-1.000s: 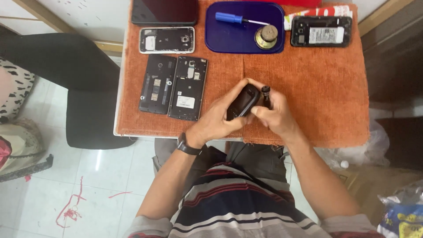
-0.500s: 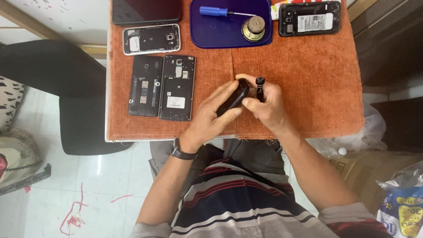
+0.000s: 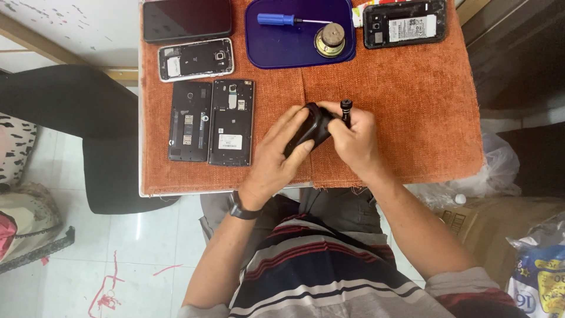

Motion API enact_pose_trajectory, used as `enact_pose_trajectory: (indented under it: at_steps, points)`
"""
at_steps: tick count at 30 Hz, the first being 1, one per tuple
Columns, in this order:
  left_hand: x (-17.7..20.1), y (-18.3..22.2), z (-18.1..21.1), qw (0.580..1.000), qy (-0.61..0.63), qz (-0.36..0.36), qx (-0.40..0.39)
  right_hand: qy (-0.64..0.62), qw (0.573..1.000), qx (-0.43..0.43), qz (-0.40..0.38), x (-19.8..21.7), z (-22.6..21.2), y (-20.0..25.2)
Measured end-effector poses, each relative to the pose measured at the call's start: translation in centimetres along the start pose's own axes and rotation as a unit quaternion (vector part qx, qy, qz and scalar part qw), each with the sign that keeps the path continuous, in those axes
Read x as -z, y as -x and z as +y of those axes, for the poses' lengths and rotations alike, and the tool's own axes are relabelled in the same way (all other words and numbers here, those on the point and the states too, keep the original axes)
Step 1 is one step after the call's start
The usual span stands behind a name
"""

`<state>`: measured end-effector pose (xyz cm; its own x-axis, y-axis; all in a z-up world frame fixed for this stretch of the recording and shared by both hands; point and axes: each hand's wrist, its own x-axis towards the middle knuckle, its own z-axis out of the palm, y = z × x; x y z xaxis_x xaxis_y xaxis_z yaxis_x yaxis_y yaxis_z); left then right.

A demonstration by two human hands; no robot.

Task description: A person uses a precision screwdriver to remove screws from a feature phone during disassembly.

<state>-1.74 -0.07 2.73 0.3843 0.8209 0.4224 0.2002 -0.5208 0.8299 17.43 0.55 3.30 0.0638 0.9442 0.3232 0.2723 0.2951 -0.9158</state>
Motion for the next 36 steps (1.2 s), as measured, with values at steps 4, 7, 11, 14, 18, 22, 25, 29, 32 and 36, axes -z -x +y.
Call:
enact_pose_trajectory:
  at_steps: [4, 7, 11, 14, 18, 22, 25, 29, 32, 36]
  points:
    - [-1.2, 0.4, -2.1, 0.999, 0.007, 0.035, 0.017, 0.028, 0.999, -0.038, 0.012, -0.3, 0.8, 0.7]
    - [-0.3, -0.2, -1.8, 0.981, 0.109, 0.124, 0.1, -0.004, 0.993, -0.114, 0.035, 0.5, -1.1, 0.2]
    - [-0.3, -0.4, -2.7, 0.878, 0.39, 0.187, 0.204, 0.024, 0.983, -0.18, 0.03, 3.9, -0.2, -1.0]
    - [0.9, -0.7, -1.1, 0.825, 0.482, 0.184, 0.231, 0.179, 0.97, -0.161, 0.035, 7.5, 3.6, -2.5]
    - [1.3, -0.8, -0.1, 0.806, 0.512, 0.167, 0.246, 0.281, 0.918, -0.261, 0.098, 8.7, -1.5, -3.2]
    - [0.9, -1.2, 0.3, 0.84, 0.445, 0.178, 0.255, 0.229, 0.939, -0.218, 0.133, 9.0, 1.1, -1.9]
    - [0.0, -1.2, -0.2, 0.857, 0.398, 0.199, 0.26, 0.167, 0.967, -0.071, 0.177, 10.2, 4.0, -0.7]
    - [-1.3, -0.9, -1.3, 0.961, 0.052, 0.165, 0.217, 0.156, 0.962, 0.023, 0.222, 10.9, 4.1, 0.0]
    - [-1.8, 0.0, -1.1, 0.974, -0.155, 0.117, 0.119, 0.225, 0.946, 0.136, 0.189, 12.1, 4.7, 0.4]
    - [-1.8, 1.3, -0.5, 0.96, -0.255, 0.054, 0.104, 0.287, 0.926, 0.192, 0.153, 12.6, 3.6, 0.7]
